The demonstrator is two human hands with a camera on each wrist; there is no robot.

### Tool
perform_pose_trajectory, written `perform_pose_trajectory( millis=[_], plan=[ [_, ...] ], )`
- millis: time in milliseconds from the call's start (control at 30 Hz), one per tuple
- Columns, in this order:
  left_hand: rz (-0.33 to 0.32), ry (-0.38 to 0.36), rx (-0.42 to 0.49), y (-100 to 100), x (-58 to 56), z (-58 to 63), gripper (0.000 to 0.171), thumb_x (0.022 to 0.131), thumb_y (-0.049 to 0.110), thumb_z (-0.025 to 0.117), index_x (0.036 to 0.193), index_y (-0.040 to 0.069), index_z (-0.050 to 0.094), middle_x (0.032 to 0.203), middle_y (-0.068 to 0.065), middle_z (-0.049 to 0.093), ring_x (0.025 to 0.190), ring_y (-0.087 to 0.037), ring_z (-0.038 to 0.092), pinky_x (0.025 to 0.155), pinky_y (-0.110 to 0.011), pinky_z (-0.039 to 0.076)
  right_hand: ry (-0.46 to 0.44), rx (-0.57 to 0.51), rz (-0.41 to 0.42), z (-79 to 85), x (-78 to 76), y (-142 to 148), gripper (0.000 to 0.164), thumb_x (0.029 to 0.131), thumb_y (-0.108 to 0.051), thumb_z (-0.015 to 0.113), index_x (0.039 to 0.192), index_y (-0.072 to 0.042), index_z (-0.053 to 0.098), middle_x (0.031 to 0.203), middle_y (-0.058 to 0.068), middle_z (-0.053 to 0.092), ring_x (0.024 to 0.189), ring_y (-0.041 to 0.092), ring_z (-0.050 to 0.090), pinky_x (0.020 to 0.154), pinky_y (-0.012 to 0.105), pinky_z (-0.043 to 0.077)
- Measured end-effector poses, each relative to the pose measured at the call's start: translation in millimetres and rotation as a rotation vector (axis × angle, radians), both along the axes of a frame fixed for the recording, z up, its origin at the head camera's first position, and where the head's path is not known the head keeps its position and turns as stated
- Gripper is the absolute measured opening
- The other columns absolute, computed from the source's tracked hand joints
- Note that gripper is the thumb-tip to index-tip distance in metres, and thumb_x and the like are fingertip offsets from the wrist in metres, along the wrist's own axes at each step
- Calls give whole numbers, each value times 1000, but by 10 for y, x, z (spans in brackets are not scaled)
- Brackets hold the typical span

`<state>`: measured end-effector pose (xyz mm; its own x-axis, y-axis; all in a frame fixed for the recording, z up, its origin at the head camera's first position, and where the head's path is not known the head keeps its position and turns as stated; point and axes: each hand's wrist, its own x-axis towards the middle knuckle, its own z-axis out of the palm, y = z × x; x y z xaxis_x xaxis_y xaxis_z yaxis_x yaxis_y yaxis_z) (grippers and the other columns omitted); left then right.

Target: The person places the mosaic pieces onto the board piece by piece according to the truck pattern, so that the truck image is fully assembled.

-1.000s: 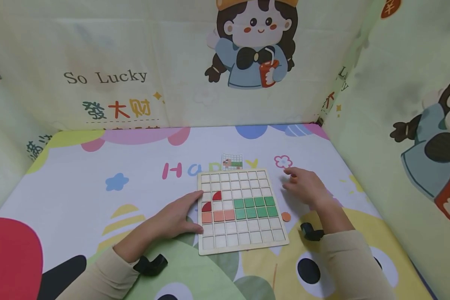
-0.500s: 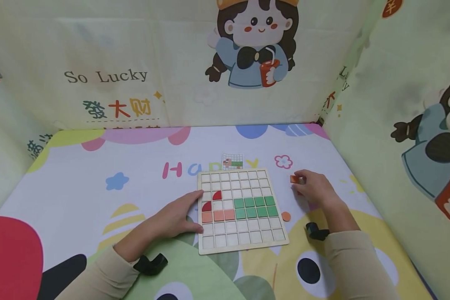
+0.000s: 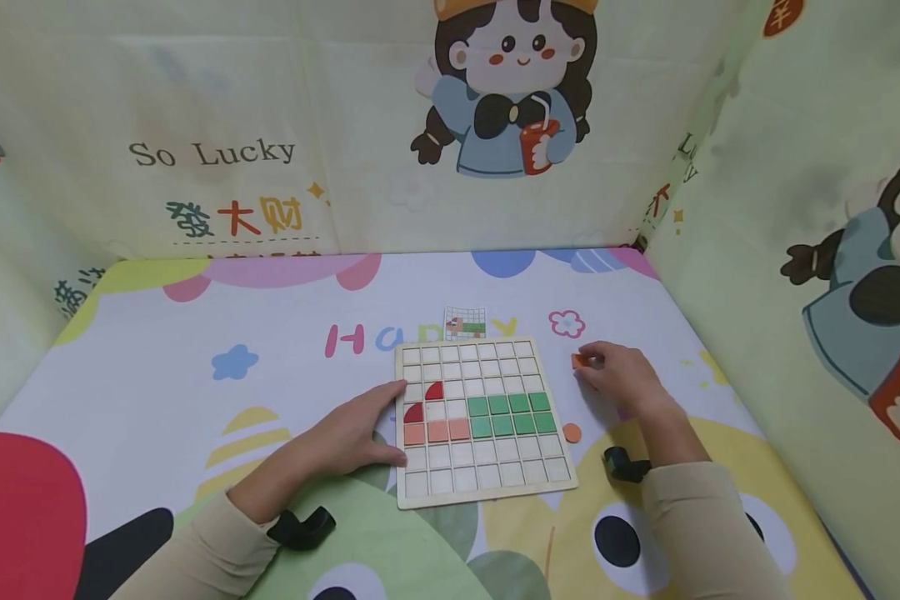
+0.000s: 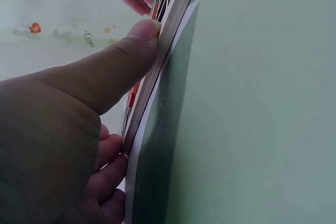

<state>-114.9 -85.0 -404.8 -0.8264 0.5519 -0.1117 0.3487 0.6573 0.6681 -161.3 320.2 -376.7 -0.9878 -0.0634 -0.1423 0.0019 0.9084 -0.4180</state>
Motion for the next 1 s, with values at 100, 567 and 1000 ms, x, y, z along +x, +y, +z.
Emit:
perform_pose_trajectory(
  millis=[100, 567, 1000],
  plan=[
    [-1, -3, -4, 3, -1, -2, 99, 78, 35, 87, 154, 4, 33, 153, -10, 41, 139, -27, 39, 112, -43, 36, 13, -2, -2, -11, -8, -32, 45, 94, -24, 69, 128, 5, 61, 121, 28, 63, 110, 44, 58, 90, 54, 50],
    [4, -7, -11, 9, 3, 0, 99, 77, 35, 88, 153, 4, 34, 152, -9, 42, 138, -27, 40, 112, -43, 37, 17, -28, 9, -42, -61, -149, 37, 93, -22, 71, 120, 2, 65, 112, 22, 66, 104, 39, 56, 93, 55, 46],
    [1, -6, -9, 6, 2, -4, 99, 78, 35, 87, 154, 3, 33, 153, -10, 40, 140, -27, 38, 112, -43, 36, 36, -17, 91, -54, -65, -250, 31, 92, -15, 70, 116, 4, 64, 107, 18, 67, 97, 35, 60, 93, 55, 48]
  ],
)
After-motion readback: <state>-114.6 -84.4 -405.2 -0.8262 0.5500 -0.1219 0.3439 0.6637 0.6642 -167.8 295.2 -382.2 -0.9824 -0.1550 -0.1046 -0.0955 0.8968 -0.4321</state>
